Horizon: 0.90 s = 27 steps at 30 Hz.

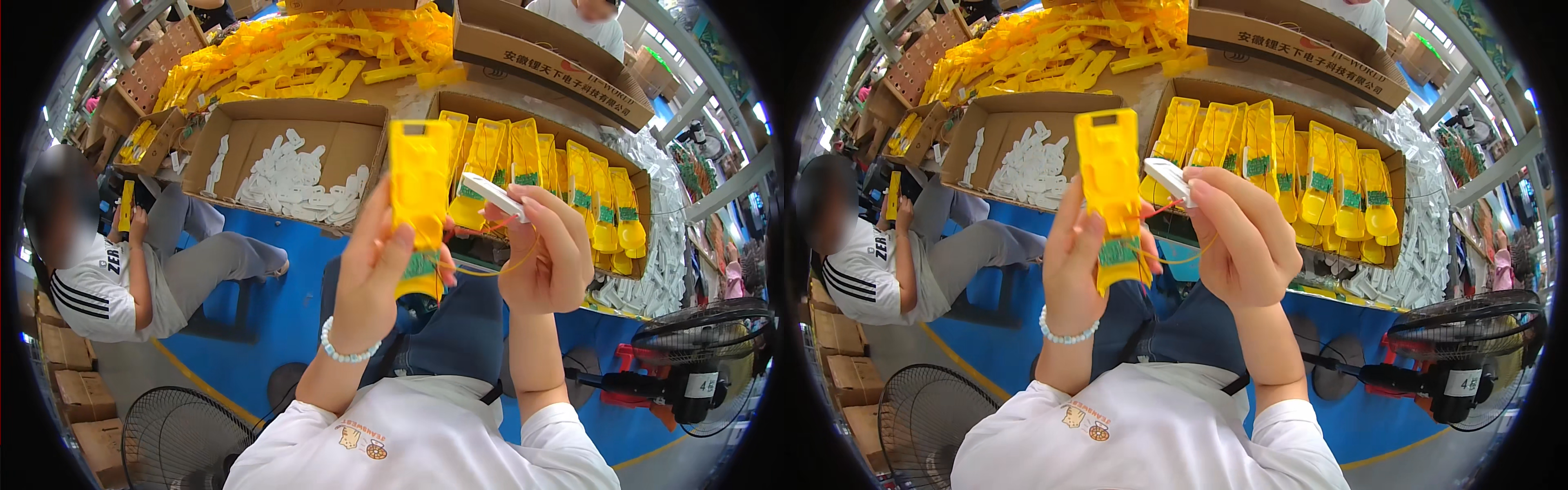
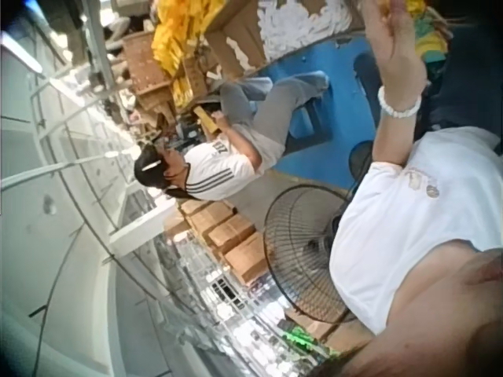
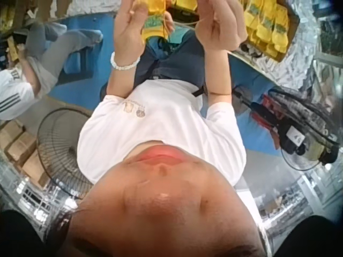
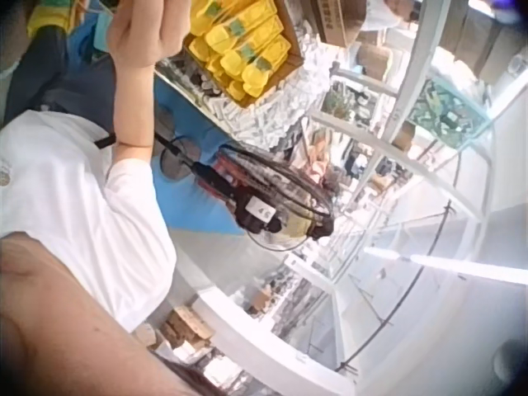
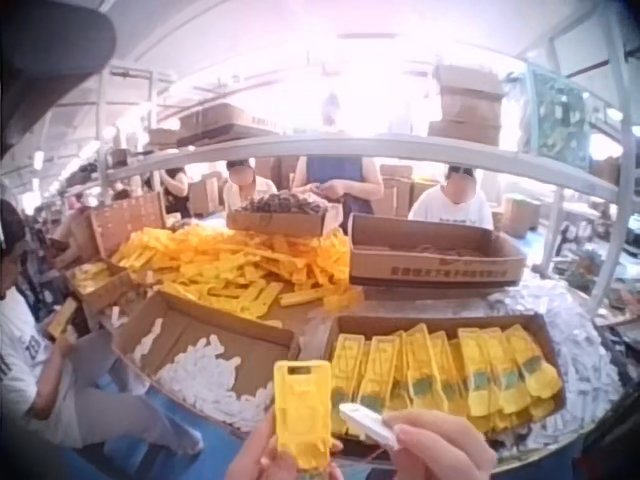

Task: The person assembles electronic circuit boards and wires into yellow plastic fixture housings on an assembly line by hand.

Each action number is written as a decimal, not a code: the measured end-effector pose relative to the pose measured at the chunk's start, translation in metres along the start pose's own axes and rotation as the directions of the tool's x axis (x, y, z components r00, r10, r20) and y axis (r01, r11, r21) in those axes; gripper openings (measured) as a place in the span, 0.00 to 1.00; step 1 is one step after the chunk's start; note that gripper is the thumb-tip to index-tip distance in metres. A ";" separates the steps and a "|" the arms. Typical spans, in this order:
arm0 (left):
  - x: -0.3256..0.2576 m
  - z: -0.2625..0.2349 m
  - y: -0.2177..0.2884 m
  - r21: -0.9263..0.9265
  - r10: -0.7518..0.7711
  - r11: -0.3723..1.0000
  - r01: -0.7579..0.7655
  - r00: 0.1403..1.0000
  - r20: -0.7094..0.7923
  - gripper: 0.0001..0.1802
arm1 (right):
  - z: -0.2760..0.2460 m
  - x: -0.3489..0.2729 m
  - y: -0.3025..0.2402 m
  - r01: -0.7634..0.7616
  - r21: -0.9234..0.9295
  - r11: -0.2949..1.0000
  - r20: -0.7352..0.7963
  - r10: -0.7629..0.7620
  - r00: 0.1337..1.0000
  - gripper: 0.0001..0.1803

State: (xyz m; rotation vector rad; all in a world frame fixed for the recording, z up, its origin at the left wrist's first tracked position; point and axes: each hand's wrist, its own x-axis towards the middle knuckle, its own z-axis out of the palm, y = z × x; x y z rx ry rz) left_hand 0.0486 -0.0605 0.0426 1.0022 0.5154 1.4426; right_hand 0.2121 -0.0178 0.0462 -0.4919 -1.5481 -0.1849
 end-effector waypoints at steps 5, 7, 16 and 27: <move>-0.018 0.000 -0.006 0.202 -0.052 0.979 0.034 0.995 0.087 0.35 | 0.010 0.024 0.007 0.140 0.003 0.990 0.036 -0.140 0.989 0.13; -0.024 -0.007 -0.007 0.305 -0.075 0.951 0.038 0.991 0.110 0.35 | 0.010 0.030 0.010 0.233 -0.063 0.970 0.153 -0.221 0.963 0.15; -0.026 -0.006 -0.005 -0.271 -0.091 0.954 0.131 0.983 0.157 0.32 | 0.014 0.024 0.007 -0.321 0.171 0.932 0.436 0.220 0.872 0.20; -0.033 -0.006 -0.018 0.152 0.042 0.987 -0.050 0.998 0.052 0.27 | 0.025 -0.012 -0.010 -0.679 0.299 0.670 0.485 0.506 0.713 0.06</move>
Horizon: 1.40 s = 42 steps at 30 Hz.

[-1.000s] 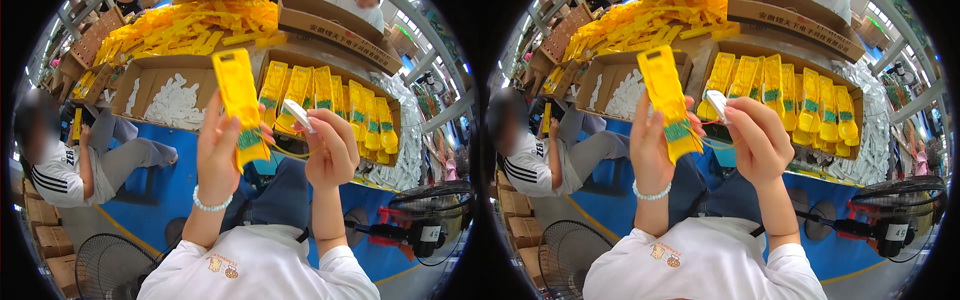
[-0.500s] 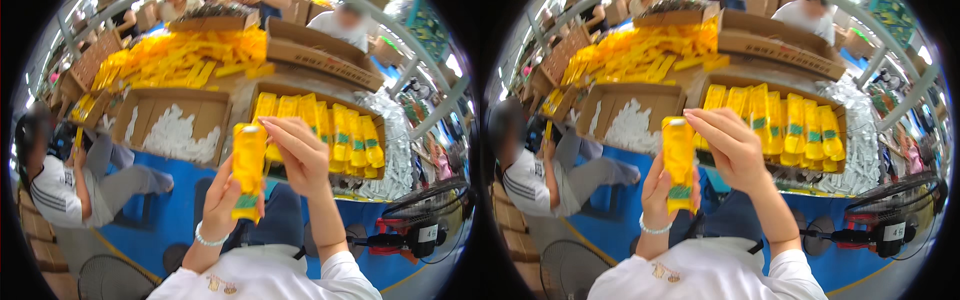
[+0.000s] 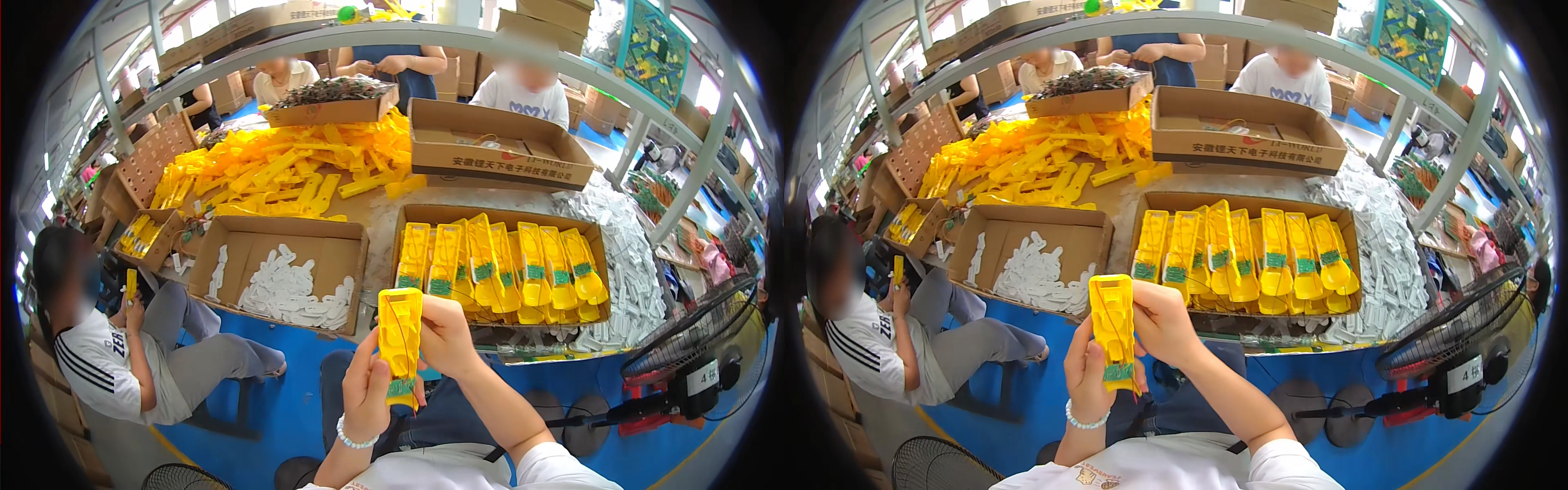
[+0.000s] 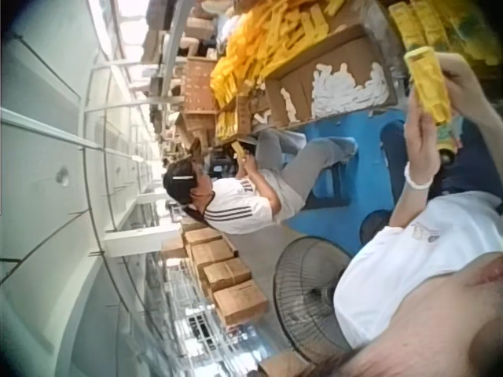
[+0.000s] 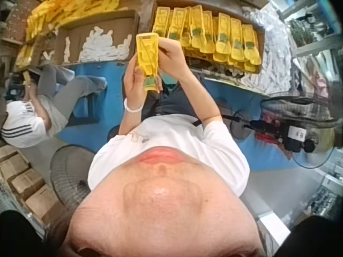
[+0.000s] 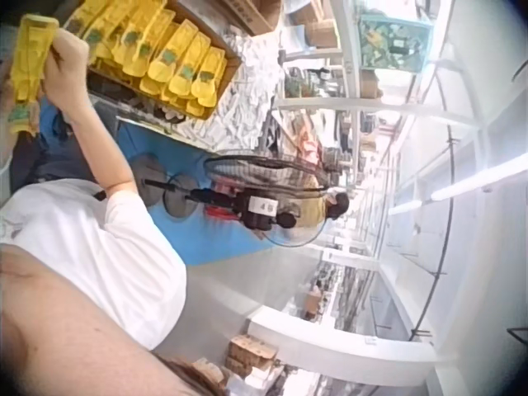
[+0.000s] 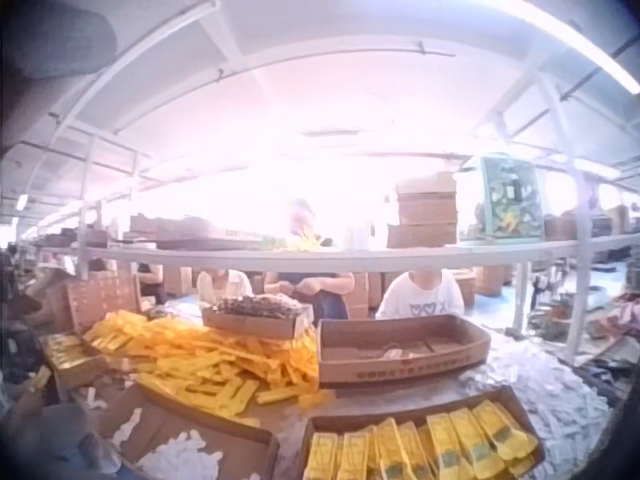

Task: The person assembles electronic circuit boards and wires into yellow plastic fixture housings on an assembly line by hand.

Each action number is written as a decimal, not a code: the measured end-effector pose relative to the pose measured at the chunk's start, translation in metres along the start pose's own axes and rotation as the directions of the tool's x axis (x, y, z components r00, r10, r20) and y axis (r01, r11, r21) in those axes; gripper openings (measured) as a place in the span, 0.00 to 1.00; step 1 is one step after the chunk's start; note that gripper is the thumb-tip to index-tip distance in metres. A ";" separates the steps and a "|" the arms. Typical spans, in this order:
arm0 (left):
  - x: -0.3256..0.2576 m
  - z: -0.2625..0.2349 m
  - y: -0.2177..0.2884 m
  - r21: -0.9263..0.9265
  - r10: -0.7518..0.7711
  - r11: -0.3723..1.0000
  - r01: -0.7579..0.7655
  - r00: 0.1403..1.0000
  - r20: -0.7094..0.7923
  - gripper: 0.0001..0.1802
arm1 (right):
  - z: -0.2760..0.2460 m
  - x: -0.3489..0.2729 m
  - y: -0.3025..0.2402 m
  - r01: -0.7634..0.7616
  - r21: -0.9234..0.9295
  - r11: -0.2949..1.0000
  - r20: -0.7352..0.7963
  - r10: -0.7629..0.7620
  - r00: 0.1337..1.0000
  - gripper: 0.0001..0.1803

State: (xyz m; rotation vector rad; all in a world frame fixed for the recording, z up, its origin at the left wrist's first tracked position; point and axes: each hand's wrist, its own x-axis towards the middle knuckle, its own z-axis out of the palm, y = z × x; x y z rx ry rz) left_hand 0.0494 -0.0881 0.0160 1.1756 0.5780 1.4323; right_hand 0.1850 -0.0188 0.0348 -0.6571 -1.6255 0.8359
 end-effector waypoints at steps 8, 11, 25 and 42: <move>-0.003 -0.034 -0.017 -0.041 0.010 0.999 -0.010 1.000 0.014 0.21 | 0.001 -0.011 0.002 -0.439 0.486 0.756 0.281 0.340 0.897 0.11; -0.007 -0.038 -0.032 -0.011 0.034 0.999 -0.035 0.997 -0.070 0.23 | 0.026 -0.003 0.010 -0.400 0.440 0.804 0.177 0.359 0.916 0.12; -0.047 -0.136 -0.013 -0.381 0.049 0.800 -0.464 0.684 -0.728 0.22 | 0.167 0.144 0.106 0.114 -0.651 0.750 0.549 0.362 0.753 0.13; -0.032 -0.154 -0.009 -0.475 -0.007 0.775 -0.417 0.745 -0.667 0.23 | 0.150 0.153 0.094 -0.279 -0.175 0.944 0.377 0.326 0.867 0.09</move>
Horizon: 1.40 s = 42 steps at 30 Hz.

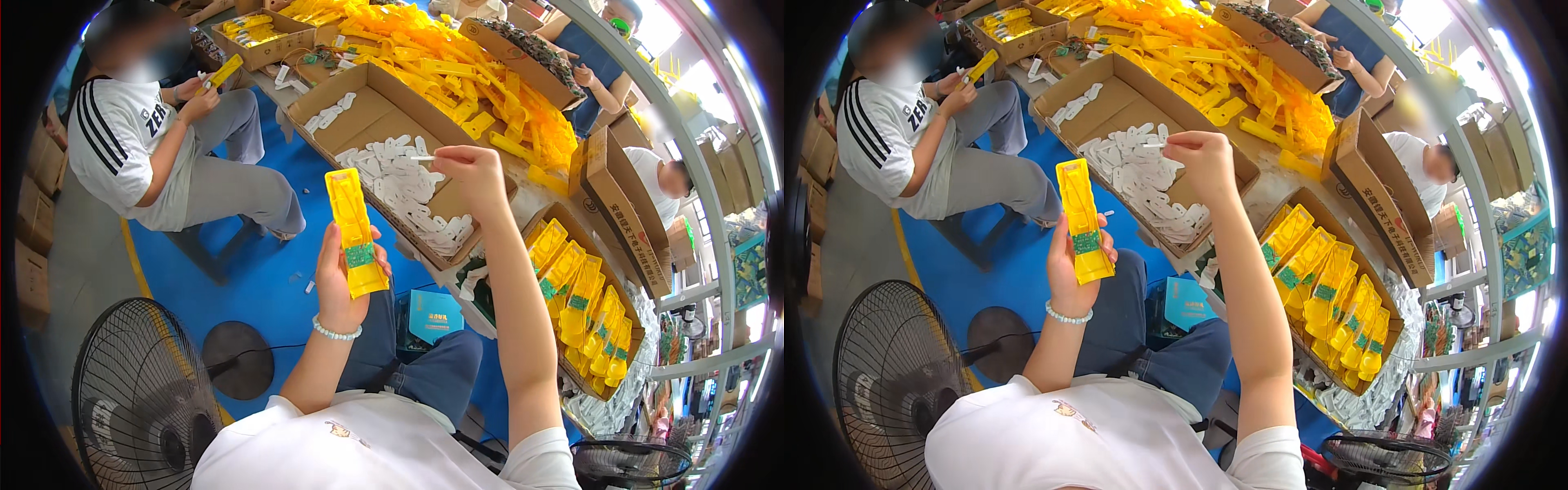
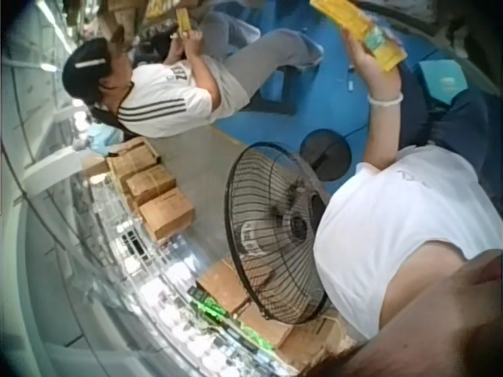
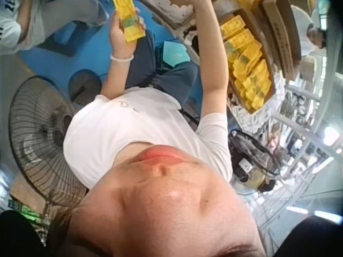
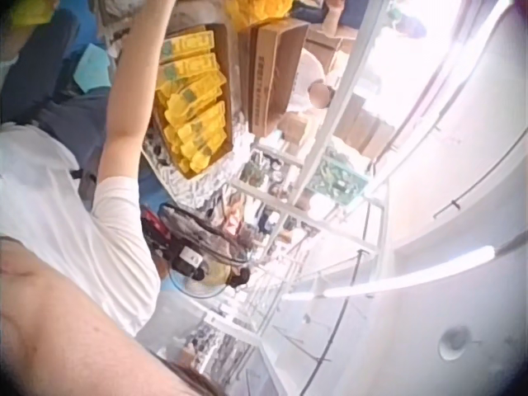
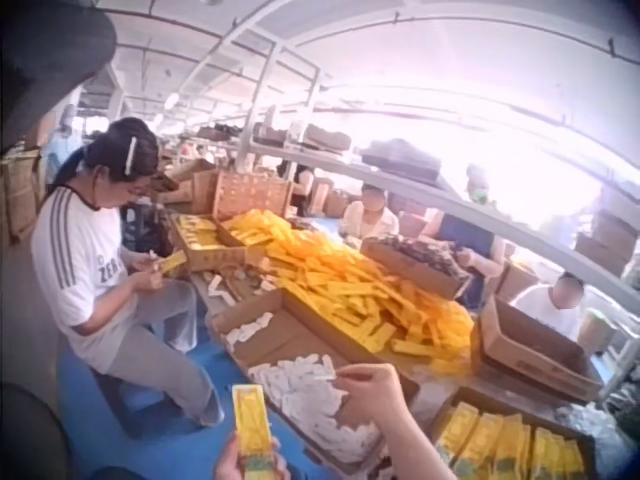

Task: The person assembles electronic circuit boards and wires into yellow plastic fixture housings on an assembly line by hand.

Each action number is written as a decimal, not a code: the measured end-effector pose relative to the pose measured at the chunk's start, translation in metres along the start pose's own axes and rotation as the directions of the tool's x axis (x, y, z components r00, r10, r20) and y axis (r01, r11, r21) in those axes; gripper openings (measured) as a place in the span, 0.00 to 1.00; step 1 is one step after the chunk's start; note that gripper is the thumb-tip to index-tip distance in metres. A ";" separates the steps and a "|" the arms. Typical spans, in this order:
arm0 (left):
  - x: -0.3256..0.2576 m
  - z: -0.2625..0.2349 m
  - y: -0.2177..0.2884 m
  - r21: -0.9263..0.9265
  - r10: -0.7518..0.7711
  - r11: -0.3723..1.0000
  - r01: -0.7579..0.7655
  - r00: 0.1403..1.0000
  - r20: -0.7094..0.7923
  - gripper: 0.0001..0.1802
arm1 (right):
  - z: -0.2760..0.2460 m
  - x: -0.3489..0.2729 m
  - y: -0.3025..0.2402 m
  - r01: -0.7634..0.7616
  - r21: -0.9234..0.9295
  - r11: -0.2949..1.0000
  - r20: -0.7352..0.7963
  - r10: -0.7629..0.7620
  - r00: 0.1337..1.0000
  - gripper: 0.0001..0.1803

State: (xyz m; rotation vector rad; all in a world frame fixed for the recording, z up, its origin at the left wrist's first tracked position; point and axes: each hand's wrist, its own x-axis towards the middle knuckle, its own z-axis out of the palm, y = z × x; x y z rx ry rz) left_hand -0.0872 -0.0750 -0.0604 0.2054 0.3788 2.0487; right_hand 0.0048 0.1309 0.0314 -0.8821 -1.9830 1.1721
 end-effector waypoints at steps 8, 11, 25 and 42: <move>0.011 0.042 -0.007 0.117 -0.016 0.993 0.000 0.991 0.136 0.23 | -0.019 -0.086 -0.052 0.155 0.223 0.962 -0.076 -0.141 0.987 0.09; 0.006 0.065 -0.013 0.160 0.048 0.984 -0.081 0.977 0.206 0.22 | -0.031 -0.126 -0.070 0.090 0.303 0.949 -0.046 -0.080 0.996 0.06; -0.030 0.108 -0.054 0.476 -0.083 0.878 -0.048 0.965 0.251 0.24 | -0.048 -0.195 -0.040 0.345 0.100 0.933 -0.164 -0.327 0.931 0.11; -0.043 0.111 -0.092 0.616 -0.053 0.783 -0.084 0.978 0.201 0.22 | -0.060 -0.204 -0.031 0.155 0.157 0.975 -0.248 -0.113 0.962 0.08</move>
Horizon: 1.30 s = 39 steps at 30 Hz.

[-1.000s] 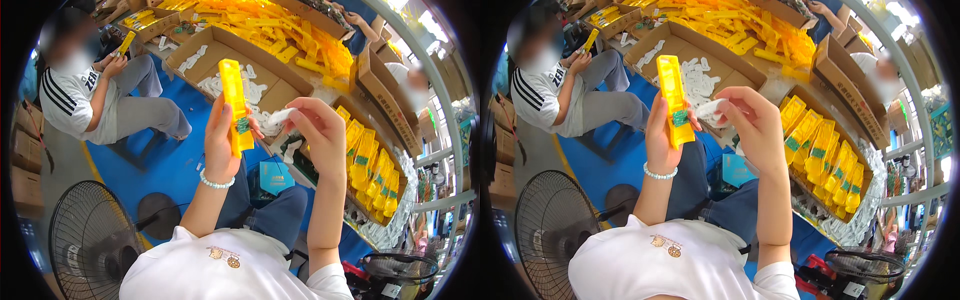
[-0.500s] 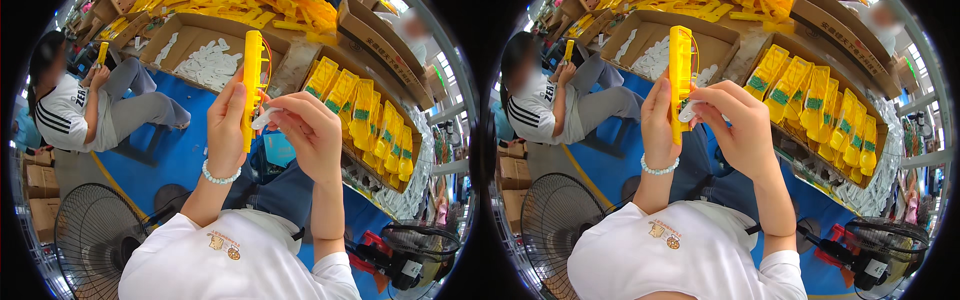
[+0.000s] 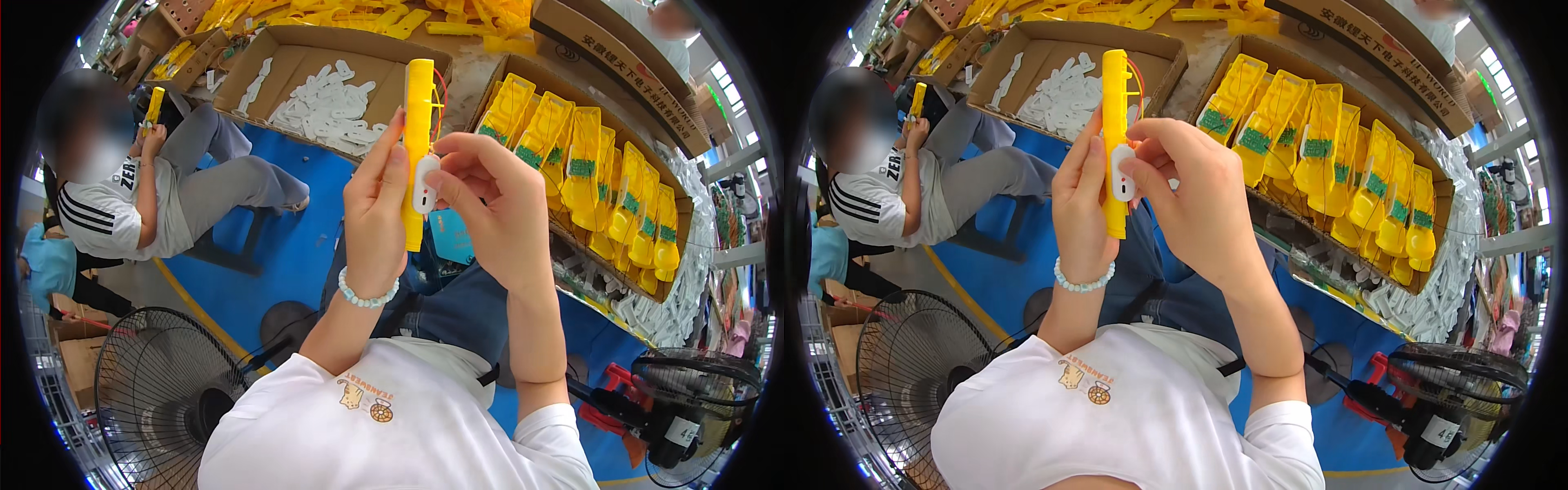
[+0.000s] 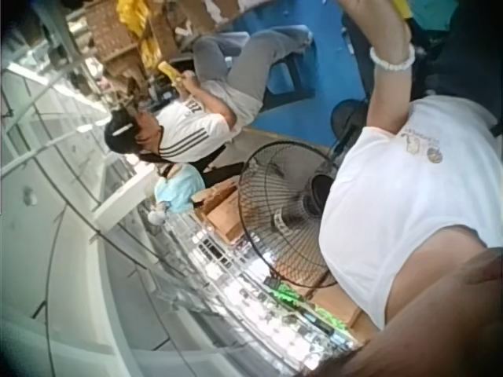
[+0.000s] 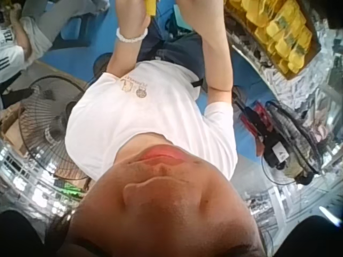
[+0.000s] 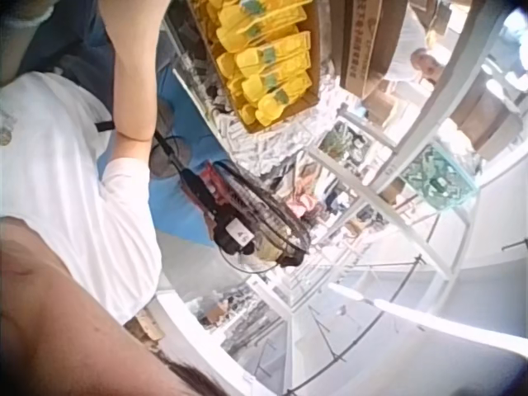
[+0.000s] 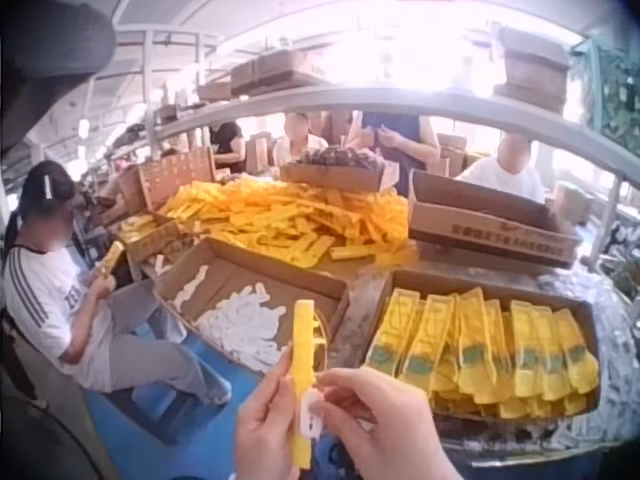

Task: The person assembles electronic circuit boards and wires into yellow plastic fixture housings on an assembly line by hand.

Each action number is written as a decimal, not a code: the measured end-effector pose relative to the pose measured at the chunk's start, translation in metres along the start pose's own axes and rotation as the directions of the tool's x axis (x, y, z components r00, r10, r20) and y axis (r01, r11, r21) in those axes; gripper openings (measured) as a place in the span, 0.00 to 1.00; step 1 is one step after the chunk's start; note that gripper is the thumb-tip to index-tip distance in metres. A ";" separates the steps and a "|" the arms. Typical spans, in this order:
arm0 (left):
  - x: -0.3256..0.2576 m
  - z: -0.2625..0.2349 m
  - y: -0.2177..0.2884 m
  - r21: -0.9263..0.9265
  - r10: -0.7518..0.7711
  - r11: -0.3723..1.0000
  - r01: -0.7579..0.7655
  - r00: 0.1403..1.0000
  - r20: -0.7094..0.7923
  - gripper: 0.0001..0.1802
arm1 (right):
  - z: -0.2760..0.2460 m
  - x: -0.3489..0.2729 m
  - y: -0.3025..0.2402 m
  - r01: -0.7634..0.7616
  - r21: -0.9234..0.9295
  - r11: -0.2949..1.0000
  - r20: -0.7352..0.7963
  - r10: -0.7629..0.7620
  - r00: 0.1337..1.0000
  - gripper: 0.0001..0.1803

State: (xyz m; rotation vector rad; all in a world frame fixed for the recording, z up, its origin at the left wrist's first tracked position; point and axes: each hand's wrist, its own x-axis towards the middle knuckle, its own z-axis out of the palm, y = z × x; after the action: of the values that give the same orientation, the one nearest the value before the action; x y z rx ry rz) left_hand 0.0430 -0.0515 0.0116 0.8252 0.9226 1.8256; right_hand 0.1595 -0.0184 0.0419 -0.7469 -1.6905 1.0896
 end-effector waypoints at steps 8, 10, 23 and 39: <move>-0.008 0.005 -0.010 0.101 0.089 0.992 -0.080 0.992 -0.090 0.22 | -0.003 -0.006 0.004 -0.131 0.142 0.981 0.020 0.130 0.991 0.09; -0.007 0.006 -0.012 0.137 0.110 0.986 -0.095 0.989 -0.102 0.22 | -0.004 -0.005 0.003 -0.173 0.178 0.969 0.026 0.171 0.985 0.08; -0.004 -0.007 -0.022 0.215 0.129 0.967 -0.140 0.990 0.061 0.24 | -0.005 0.005 0.013 -0.246 0.226 0.943 0.085 0.233 0.969 0.05; 0.007 -0.005 -0.027 -0.706 0.126 0.672 0.222 0.905 0.405 0.29 | 0.019 -0.033 -0.006 0.307 -0.595 0.742 -0.021 -0.397 0.918 0.34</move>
State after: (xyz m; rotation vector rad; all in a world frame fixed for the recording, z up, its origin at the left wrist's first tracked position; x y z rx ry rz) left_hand 0.0480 -0.0379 -0.0128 0.6023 -0.1255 1.6514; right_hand 0.1532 -0.0546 0.0315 -0.8079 -1.9531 0.2218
